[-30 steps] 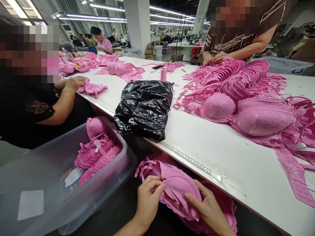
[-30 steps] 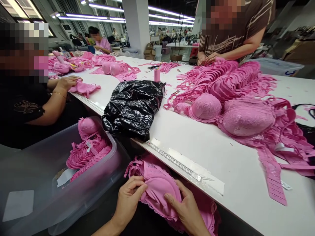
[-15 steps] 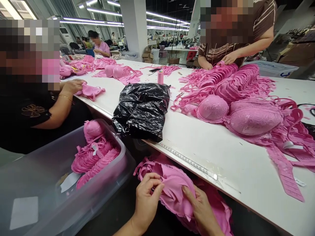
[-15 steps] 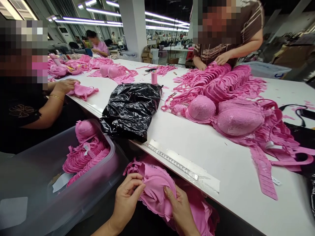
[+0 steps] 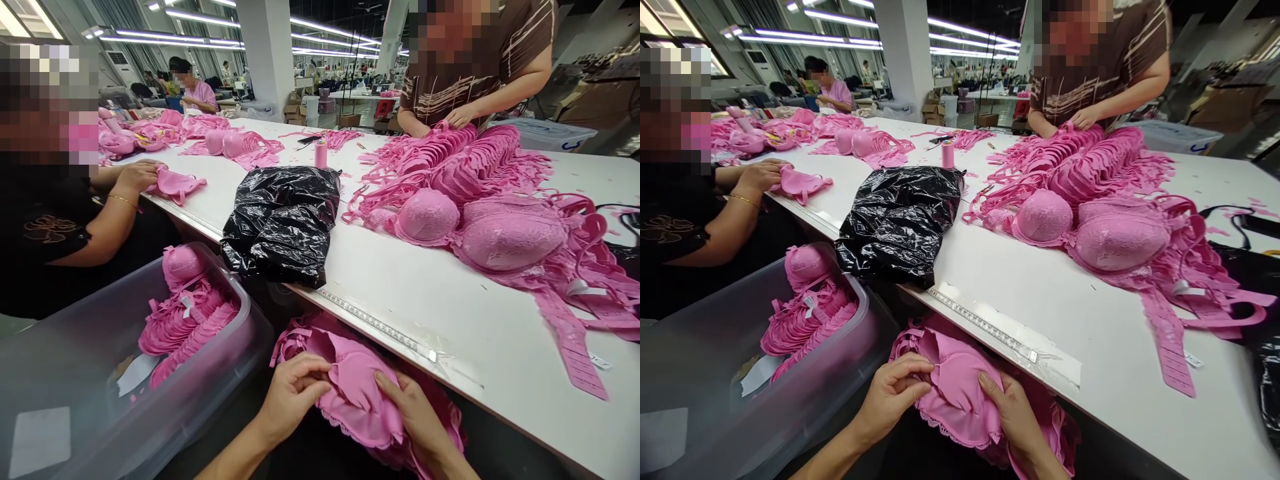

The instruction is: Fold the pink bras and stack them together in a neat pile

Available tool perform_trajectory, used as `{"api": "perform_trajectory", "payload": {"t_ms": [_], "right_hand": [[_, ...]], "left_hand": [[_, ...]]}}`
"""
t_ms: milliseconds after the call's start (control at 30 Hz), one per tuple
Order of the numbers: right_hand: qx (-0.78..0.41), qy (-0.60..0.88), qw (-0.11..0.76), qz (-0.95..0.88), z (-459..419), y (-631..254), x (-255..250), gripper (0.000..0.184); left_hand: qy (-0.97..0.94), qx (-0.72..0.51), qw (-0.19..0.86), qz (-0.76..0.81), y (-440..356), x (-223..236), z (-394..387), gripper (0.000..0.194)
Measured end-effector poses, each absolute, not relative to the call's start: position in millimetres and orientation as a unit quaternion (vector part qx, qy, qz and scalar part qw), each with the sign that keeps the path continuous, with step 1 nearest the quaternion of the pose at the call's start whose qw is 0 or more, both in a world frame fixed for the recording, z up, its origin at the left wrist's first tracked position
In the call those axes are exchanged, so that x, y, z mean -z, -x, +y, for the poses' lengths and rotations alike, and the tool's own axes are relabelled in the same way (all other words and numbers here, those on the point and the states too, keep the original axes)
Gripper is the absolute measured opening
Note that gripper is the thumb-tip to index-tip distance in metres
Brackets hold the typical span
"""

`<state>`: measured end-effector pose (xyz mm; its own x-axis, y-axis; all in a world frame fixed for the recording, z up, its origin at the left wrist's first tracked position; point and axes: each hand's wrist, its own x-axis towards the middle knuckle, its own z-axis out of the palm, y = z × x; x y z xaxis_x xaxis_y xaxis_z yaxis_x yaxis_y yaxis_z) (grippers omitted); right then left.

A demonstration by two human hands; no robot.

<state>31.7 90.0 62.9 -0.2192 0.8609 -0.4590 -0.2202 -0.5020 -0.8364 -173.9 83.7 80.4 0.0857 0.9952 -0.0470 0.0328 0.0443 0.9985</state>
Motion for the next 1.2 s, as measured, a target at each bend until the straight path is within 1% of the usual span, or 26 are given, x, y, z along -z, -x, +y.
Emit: {"api": "perform_trajectory", "payload": {"t_ms": [133,233,333,433,500,600,667,733,800,900,1033,1100,1200], "right_hand": [[-0.709,0.484,0.394,-0.328,89,-32,-60,0.042],[-0.69,0.495,0.407,-0.336,88,-31,-58,0.043],[-0.67,0.49,0.426,-0.36,86,-27,-58,0.043],[-0.647,0.493,0.434,-0.387,89,-22,-60,0.044],[-0.644,0.505,0.415,-0.397,92,-20,-60,0.042],[-0.617,0.562,0.356,-0.42,97,-23,-56,0.04],[-0.569,0.611,0.317,-0.45,101,-26,-52,0.041],[-0.516,0.647,0.289,-0.482,104,-29,-49,0.042],[-0.474,0.644,0.291,-0.526,106,-32,-46,0.041],[-0.385,0.609,0.324,-0.613,103,-33,-46,0.036],[-0.193,0.56,0.377,-0.712,81,-26,-55,0.023],[-0.148,0.512,0.396,-0.747,69,-18,-60,0.015],[-0.122,0.49,0.415,-0.757,58,-3,-63,0.013]], "left_hand": [[-0.61,-0.403,0.47,0.494,180,-88,89,0.015],[-0.661,-0.376,0.445,0.473,183,-96,92,0.014],[-0.685,-0.356,0.431,0.467,181,-97,91,0.015],[-0.669,-0.355,0.432,0.489,172,-87,87,0.015],[-0.612,-0.376,0.452,0.53,165,-76,84,0.012],[-0.483,-0.428,0.505,0.574,158,-63,80,0.012],[-0.401,-0.435,0.576,0.564,155,-59,78,0.013],[-0.331,-0.416,0.654,0.538,154,-56,78,0.015],[-0.292,-0.406,0.688,0.525,153,-55,79,0.018],[-0.303,-0.427,0.656,0.544,151,-52,83,0.017],[-0.352,-0.449,0.588,0.573,148,-50,84,0.012],[-0.383,-0.465,0.55,0.578,146,-50,82,0.012],[-0.437,-0.48,0.487,0.585,143,-52,76,0.012]]}}
